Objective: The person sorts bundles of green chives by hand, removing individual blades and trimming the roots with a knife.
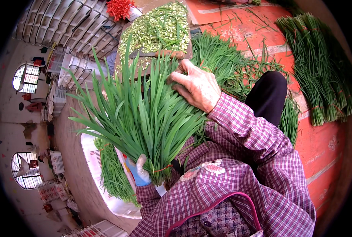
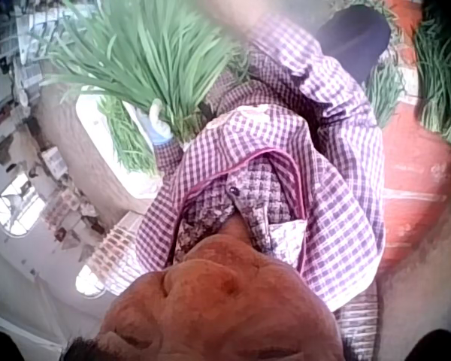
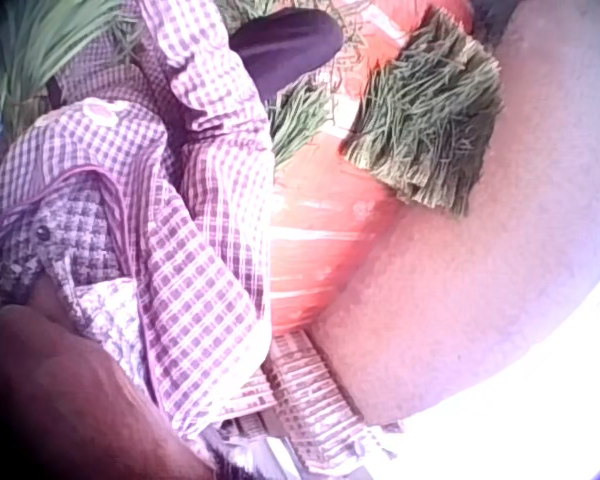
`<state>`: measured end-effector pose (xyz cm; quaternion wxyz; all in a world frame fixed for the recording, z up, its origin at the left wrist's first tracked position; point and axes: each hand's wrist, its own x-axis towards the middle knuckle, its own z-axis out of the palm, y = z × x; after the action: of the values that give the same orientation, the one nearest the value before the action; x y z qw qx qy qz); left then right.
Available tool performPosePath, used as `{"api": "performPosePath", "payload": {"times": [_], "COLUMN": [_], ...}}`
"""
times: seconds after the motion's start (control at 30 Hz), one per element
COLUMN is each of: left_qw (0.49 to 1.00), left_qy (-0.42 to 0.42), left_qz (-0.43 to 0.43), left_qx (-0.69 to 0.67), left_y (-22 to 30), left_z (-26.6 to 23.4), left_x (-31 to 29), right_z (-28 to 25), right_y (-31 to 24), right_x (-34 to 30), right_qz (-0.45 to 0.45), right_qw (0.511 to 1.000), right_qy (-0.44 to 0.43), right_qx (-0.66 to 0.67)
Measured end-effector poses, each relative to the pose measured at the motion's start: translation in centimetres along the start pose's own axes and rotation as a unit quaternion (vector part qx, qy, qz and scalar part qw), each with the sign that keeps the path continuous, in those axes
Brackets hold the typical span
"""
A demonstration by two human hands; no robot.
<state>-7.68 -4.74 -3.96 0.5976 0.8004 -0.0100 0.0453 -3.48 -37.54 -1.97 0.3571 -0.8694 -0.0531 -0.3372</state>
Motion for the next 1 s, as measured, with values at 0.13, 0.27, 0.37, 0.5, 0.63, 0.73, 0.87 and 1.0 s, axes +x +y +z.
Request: {"api": "performPosePath", "payload": {"times": [0.13,0.27,0.37,0.5,0.63,0.73,0.87,1.0], "left_qw": [1.000,1.000,1.000,0.999,0.998,0.996,0.994,0.997], "left_qy": [-0.015,-0.019,-0.030,-0.033,-0.048,-0.056,0.044,0.001], "left_qz": [0.000,0.000,-0.008,0.000,0.018,0.011,-0.030,0.035], "left_qx": [-0.008,0.007,-0.003,0.018,0.043,0.066,-0.096,0.073], "left_y": [0.0,-0.2,-0.9,0.0,-2.4,-3.3,-1.8,0.0], "left_z": [-0.2,-0.6,-1.1,-0.2,-2.0,-3.1,-0.9,-0.5], "left_x": [0.2,0.3,0.4,0.7,1.2,1.3,1.0,1.0], "right_z": [-0.3,-0.4,-0.4,0.8,-0.3,-2.7,-5.7,-5.5], "right_y": [-0.1,-0.1,-0.3,-0.1,1.2,1.3,0.3,-0.5], "right_x": [0.2,0.4,0.4,0.6,1.9,1.5,-0.2,-2.9], "right_qz": [-0.015,-0.025,-0.024,-0.004,0.056,0.124,0.171,0.207], "right_qw": [1.000,1.000,1.000,0.997,0.976,0.948,0.913,0.931], "right_qy": [-0.014,-0.017,-0.006,0.053,0.177,0.197,0.143,-0.084], "right_qx": [0.008,-0.002,-0.010,-0.052,0.114,0.218,0.342,0.289]}}
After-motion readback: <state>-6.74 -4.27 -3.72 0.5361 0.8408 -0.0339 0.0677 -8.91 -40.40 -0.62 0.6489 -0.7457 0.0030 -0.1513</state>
